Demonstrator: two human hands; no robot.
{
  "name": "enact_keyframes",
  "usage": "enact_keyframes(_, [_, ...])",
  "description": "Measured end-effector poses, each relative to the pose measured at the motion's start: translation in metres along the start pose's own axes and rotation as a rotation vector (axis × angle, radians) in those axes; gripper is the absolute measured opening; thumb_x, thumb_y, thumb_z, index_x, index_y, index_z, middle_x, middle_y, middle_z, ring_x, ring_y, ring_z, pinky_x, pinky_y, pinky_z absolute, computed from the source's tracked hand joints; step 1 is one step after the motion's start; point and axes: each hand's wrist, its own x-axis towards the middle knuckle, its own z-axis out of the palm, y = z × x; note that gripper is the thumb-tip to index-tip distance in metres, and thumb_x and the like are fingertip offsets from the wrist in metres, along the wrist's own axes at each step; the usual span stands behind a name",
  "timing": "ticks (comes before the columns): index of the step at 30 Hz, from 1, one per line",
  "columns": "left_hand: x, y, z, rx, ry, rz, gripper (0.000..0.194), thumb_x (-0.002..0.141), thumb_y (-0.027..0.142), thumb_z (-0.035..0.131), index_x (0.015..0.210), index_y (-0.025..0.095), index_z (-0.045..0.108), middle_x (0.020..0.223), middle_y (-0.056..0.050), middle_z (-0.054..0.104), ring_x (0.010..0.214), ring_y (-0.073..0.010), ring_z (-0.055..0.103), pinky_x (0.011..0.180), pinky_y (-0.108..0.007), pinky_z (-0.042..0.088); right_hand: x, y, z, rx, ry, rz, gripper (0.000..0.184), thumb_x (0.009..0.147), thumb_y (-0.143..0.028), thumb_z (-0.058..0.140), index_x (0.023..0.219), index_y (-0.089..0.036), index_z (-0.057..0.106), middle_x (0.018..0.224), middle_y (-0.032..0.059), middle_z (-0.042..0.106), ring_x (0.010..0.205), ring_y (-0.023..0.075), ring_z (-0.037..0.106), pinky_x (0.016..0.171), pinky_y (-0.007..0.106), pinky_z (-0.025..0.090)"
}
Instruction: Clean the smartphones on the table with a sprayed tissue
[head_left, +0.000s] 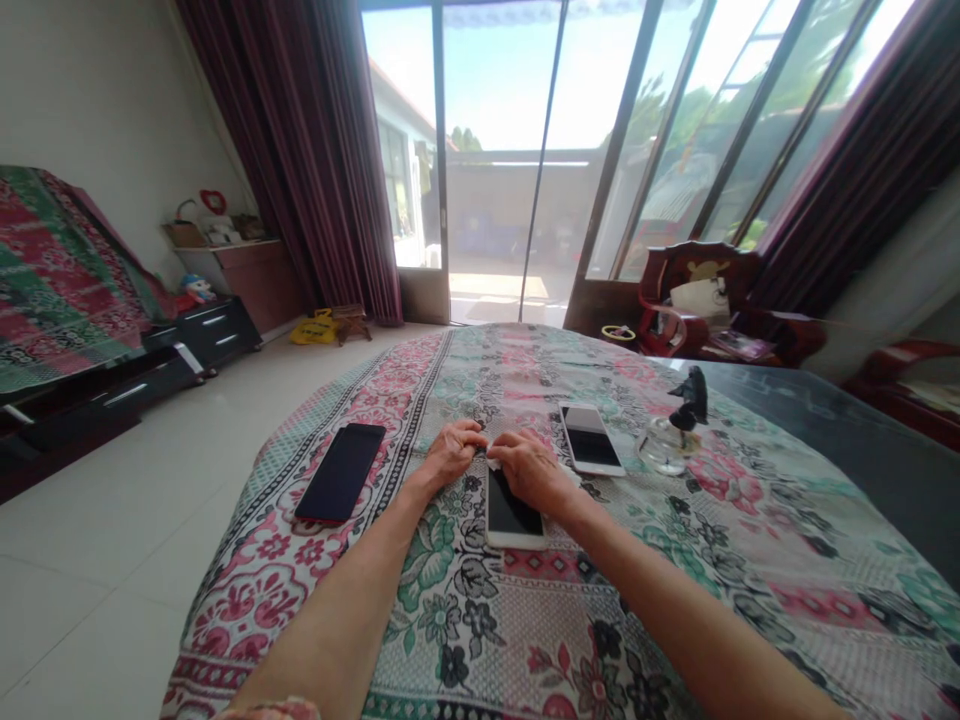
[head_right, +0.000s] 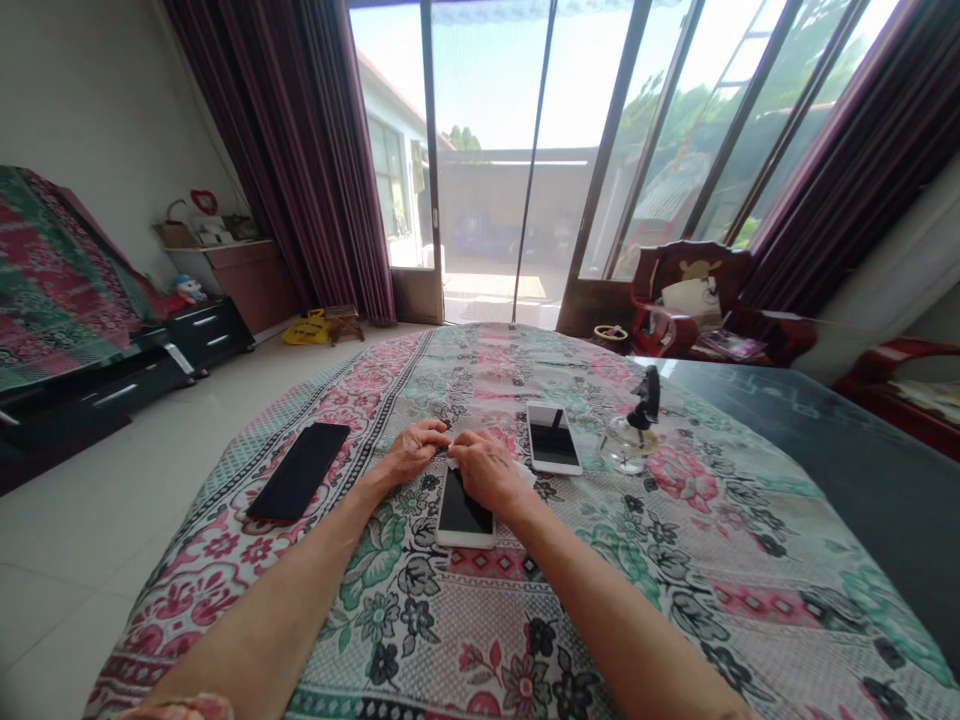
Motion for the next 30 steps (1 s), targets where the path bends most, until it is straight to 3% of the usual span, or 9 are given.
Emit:
enact_keyframes(5, [-0.001, 0.003, -0.002, -0.002, 0.003, 0.010, 0.041, 0.073, 0.002, 0.046, 0.091, 0.022, 0.076, 0.109, -0.003, 0.067, 0.101, -0.0152, 0.062, 0.097, -0.027, 0.047, 0.005, 0.006, 0.000, -0.035, 0.000, 0.068, 0.031, 0.090, -0.011, 0.046, 0.104, -0.024, 0.071, 0.100, 0.0049, 0.066, 0.089, 0.0179, 0.054, 0.081, 0.028, 0.039])
enact_keyframes(13, [0.000, 0.006, -0.002, -0.006, 0.013, 0.007, 0.039, 0.072, 0.001, 0.045, 0.087, 0.019, 0.077, 0.105, -0.004, 0.069, 0.098, -0.0157, 0.063, 0.095, -0.025, 0.048, -0.014, 0.019, -0.005, -0.037, 0.006, 0.086, 0.029, 0.089, -0.007, 0.046, 0.100, -0.020, 0.070, 0.106, 0.0059, 0.064, 0.092, 0.0182, 0.052, 0.086, 0.029, 0.040])
enact_keyframes(22, [0.000, 0.002, 0.001, -0.005, 0.019, 0.004, 0.039, 0.072, 0.001, 0.046, 0.089, 0.020, 0.076, 0.108, -0.004, 0.068, 0.100, -0.0153, 0.062, 0.095, -0.026, 0.048, -0.023, 0.006, -0.008, -0.131, 0.025, 0.162, 0.026, 0.089, -0.009, 0.047, 0.099, -0.019, 0.068, 0.105, 0.0086, 0.062, 0.095, 0.0211, 0.050, 0.086, 0.030, 0.041])
enact_keyframes(30, [-0.001, 0.004, 0.001, -0.007, 0.035, -0.018, 0.037, 0.072, 0.001, 0.048, 0.085, 0.021, 0.076, 0.106, -0.003, 0.068, 0.101, -0.0156, 0.063, 0.097, -0.026, 0.048, -0.021, 0.011, -0.007, -0.153, -0.035, 0.198, 0.026, 0.086, -0.006, 0.048, 0.094, -0.019, 0.069, 0.103, 0.0097, 0.062, 0.094, 0.0220, 0.051, 0.084, 0.031, 0.041])
